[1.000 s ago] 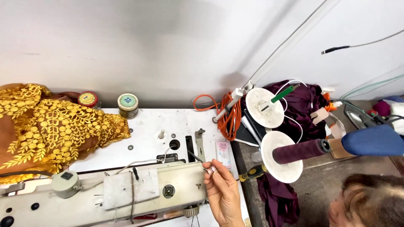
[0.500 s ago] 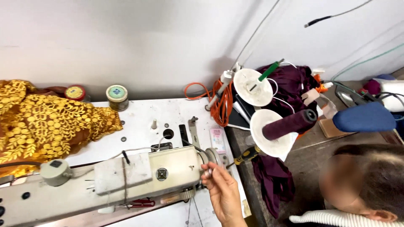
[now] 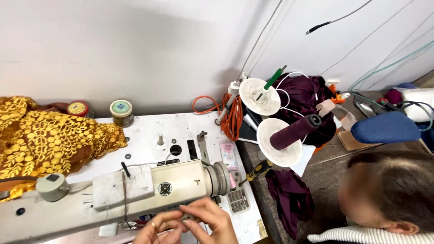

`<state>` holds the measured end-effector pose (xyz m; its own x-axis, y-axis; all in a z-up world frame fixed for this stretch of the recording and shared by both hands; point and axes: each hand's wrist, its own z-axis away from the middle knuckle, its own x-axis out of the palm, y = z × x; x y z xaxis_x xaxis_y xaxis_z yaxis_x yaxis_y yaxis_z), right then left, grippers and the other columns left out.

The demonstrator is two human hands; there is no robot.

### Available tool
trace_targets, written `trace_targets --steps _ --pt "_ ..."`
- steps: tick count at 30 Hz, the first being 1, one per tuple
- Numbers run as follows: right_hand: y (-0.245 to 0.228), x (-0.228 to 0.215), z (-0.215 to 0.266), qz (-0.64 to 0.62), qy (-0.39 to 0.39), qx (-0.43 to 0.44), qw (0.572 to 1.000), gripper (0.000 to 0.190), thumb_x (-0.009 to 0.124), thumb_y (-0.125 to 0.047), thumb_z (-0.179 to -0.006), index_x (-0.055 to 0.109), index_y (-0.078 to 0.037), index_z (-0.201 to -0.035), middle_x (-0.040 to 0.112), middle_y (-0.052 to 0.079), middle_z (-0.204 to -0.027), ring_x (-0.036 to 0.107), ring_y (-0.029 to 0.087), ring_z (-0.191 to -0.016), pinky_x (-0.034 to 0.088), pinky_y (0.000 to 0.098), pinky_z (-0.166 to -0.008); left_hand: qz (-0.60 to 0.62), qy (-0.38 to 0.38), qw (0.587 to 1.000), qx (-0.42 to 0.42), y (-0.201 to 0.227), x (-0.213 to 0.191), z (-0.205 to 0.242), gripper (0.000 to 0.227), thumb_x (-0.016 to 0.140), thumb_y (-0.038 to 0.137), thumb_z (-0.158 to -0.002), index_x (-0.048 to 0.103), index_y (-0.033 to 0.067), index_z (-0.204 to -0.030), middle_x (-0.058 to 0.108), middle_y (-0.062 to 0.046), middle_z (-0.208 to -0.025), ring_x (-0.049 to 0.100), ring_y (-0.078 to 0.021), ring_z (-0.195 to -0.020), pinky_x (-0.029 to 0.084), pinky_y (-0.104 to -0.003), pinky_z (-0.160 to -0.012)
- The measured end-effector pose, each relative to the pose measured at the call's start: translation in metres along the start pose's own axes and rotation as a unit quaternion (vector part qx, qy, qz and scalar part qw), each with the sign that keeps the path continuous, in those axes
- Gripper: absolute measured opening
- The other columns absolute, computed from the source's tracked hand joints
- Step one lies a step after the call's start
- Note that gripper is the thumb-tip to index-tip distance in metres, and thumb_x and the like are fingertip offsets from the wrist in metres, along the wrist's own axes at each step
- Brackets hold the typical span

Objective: Threading an industrial sewing machine, including inserting the bobbin and routing the upper thread through guides.

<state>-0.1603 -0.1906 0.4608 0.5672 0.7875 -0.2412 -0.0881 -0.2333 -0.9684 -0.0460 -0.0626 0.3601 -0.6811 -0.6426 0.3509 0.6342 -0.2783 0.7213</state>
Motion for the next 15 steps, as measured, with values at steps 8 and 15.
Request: trace_targets --steps 8,15 --pt "-0.038 0.007 0.001 0.01 0.044 0.107 0.993 0.022 0.071 -0.01 -0.084 0.079 -0.013 -0.104 0.065 0.0 -0.1 0.065 0.009 -0.096 0.051 0.0175 -0.086 0.19 0.007 0.981 -0.051 0.052 0.035 0.005 0.027 0.067 -0.023 -0.076 0.066 -0.0222 -0.103 0.072 -0.05 -0.074 0.069 -0.0508 -0.07 0.054 -0.051 -0.073" --pt "-0.025 0.013 -0.001 0.025 0.086 0.085 0.992 0.025 0.073 -0.001 -0.079 0.08 -0.01 -0.101 0.069 0.002 -0.096 0.071 0.009 -0.086 0.055 0.0169 -0.077 0.213 0.023 0.971 -0.107 0.059 0.029 0.006 0.032 0.062 -0.029 -0.078 0.068 -0.0217 -0.109 0.072 -0.048 -0.096 0.067 -0.0466 -0.088 0.051 -0.047 -0.086"
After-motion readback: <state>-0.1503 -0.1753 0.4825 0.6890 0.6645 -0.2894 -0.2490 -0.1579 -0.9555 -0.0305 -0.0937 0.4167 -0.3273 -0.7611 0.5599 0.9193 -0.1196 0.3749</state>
